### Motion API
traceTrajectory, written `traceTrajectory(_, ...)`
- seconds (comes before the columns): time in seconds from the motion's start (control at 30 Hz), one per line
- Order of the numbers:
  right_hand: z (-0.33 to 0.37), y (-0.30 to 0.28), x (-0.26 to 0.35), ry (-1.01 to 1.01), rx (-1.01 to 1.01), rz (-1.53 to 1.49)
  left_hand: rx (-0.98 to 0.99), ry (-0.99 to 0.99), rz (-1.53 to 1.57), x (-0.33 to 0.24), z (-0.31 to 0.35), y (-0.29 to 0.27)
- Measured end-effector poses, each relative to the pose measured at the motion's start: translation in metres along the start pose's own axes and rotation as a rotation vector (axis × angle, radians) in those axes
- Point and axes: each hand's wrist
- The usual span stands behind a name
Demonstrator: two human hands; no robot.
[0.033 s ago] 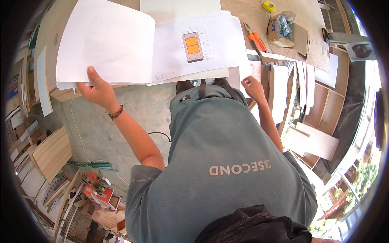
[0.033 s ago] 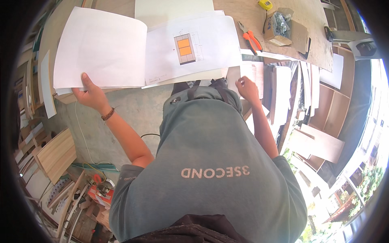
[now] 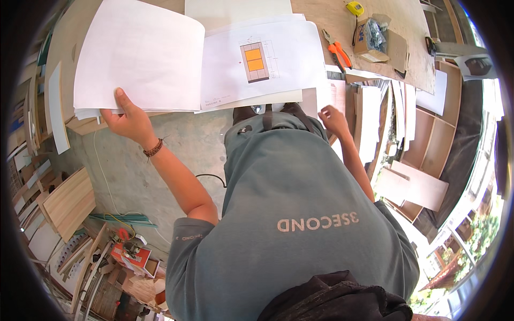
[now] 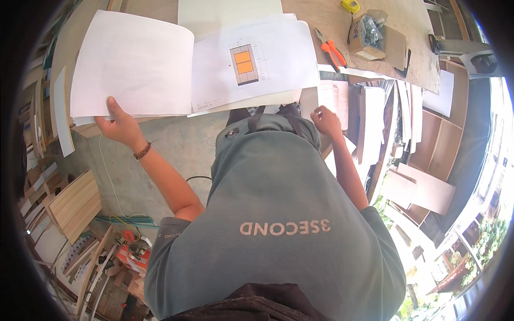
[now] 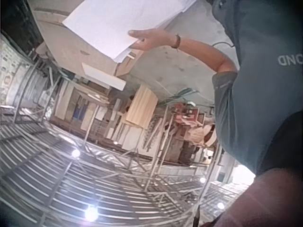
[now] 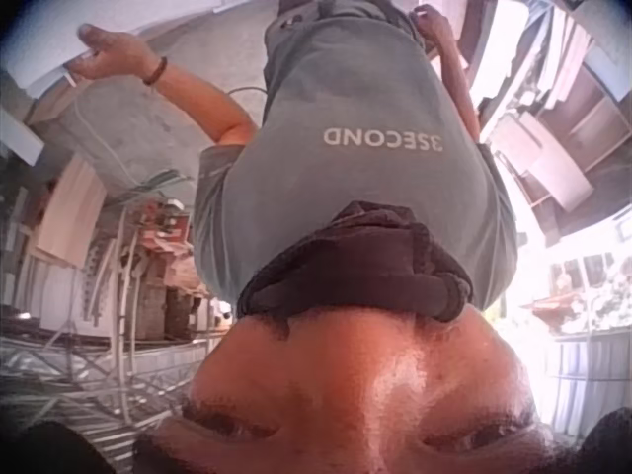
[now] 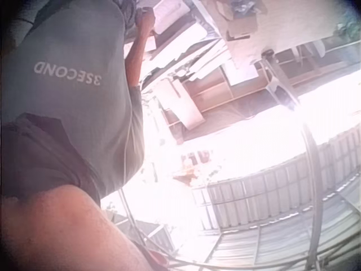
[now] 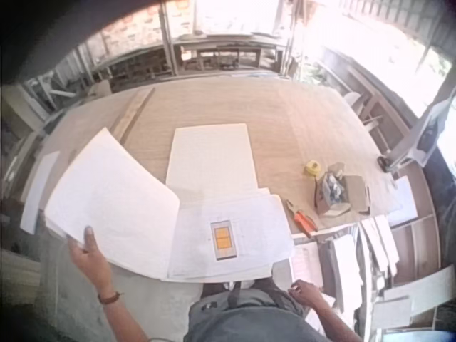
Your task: The person handles white boards on a workbench and then reads through several pages of a technical drawing or blueprint, pointing at specific details on the diagrams.
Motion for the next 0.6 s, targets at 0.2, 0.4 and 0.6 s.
traceTrajectory(0.2,0.025,0.053,-0.056,0.098,0.210,-0.311,-0.008,-0.028,0.003,0.000,-0.010,0.006)
traceTrajectory(0.4,0.052,0.069,-0.081,0.065,0.213,-0.266,-0.005,-0.067,0.086,0.000,-0.015,0.011)
traceTrajectory(0.6,0.097,0.073,-0.074,0.030,0.198,-0.120,0.012,-0.093,0.108,0.012,-0.022,0.009)
Point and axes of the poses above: each hand's wrist, its own z-axis away from the middle knuckle, its own y-axis out of the palm, x = y × z, and after that the axes turned 8 degrees about y, right-handed
